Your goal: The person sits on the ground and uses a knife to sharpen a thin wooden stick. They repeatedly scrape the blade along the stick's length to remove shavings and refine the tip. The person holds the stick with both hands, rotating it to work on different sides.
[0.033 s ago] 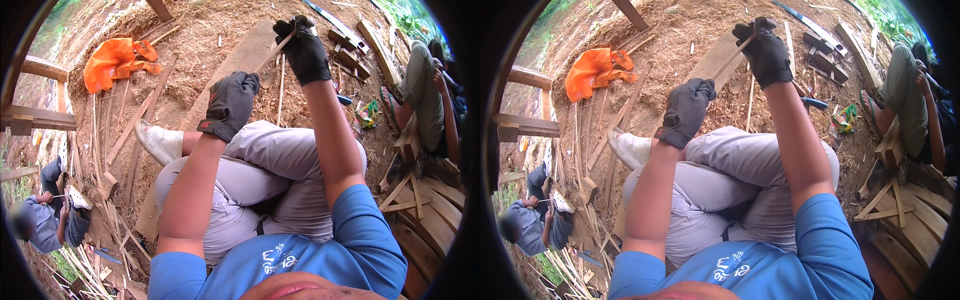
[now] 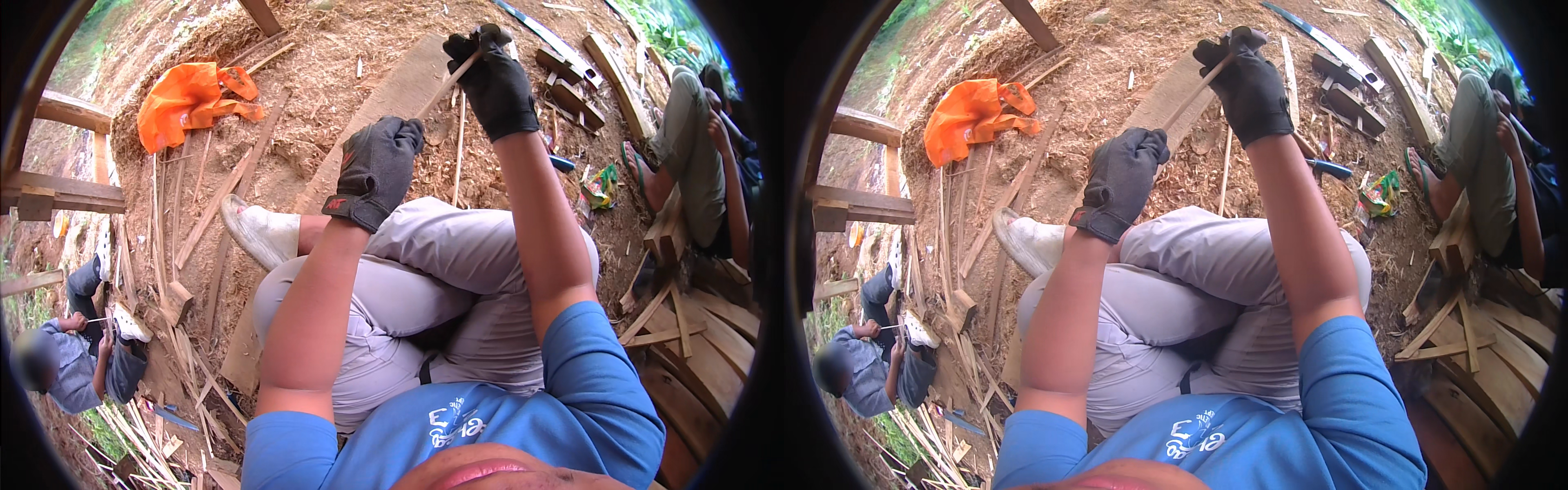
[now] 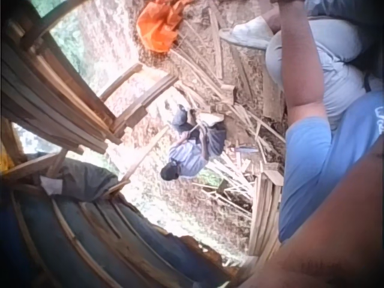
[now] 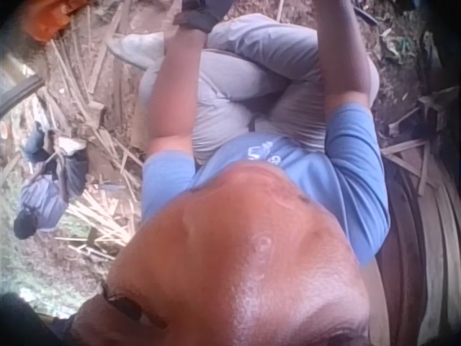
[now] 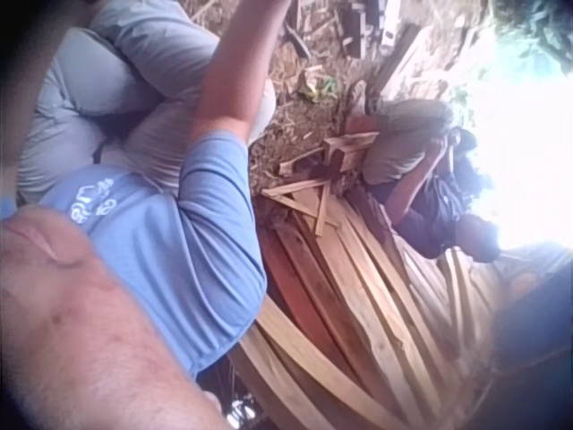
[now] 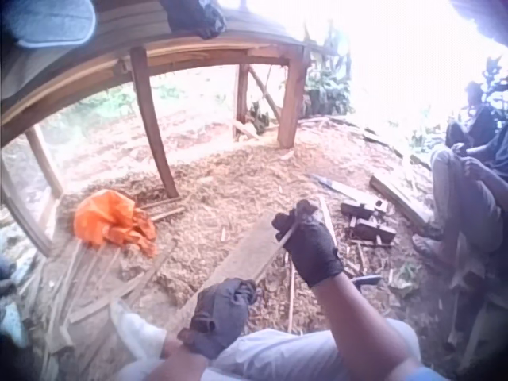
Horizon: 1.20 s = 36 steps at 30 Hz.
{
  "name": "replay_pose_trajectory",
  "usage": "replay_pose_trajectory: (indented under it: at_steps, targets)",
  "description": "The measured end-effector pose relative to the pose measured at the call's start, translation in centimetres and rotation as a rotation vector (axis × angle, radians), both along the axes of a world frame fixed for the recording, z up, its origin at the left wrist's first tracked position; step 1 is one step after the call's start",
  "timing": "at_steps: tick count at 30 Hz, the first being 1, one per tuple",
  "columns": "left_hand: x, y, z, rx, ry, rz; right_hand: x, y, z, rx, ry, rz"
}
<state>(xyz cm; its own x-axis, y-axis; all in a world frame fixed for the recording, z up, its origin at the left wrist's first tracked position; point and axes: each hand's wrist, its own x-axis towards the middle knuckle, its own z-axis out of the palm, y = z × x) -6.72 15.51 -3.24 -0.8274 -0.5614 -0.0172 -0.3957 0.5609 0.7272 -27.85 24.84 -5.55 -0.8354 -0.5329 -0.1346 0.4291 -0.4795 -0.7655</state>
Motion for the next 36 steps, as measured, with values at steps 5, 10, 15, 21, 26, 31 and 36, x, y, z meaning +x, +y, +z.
replay_pose_trajectory:
  at_steps: [5, 10, 15, 21, 26, 31, 36]
  targets:
    - [-0.1, -0.2, 0.2, -0.009, 0.009, 0.019, 1.1, -0.8, -1.1, -0.007, 0.036, 0.071]
    - [-0.4, 0.0, 0.4, -0.019, 0.043, 0.008, 0.3, -0.1, -1.2, 0.249, 0.603, 0.070]
    - [-0.8, -0.3, -0.6, 0.059, 0.144, 0.008, -0.3, 0.4, 0.8, 0.115, 0.239, 0.146]
    - [-1.1, 0.2, 0.5, 0.081, 0.073, 0.002, -0.1, 1.2, 1.5, 0.226, 0.351, 0.067]
    - [-0.9, 0.0, 0.2, 0.036, 0.109, 0.005, -0.1, 0.8, 1.9, 0.153, 0.390, 0.045]
    - [-0.9, -0.1, 0.1, 0.097, 0.140, 0.013, 0.5, 2.0, 3.1, 0.463, 0.601, 0.012]
    - [-0.7, -0.3, 1.4, 0.117, 0.106, 0.008, -0.5, 3.0, 2.6, 0.526, 0.878, -0.036]
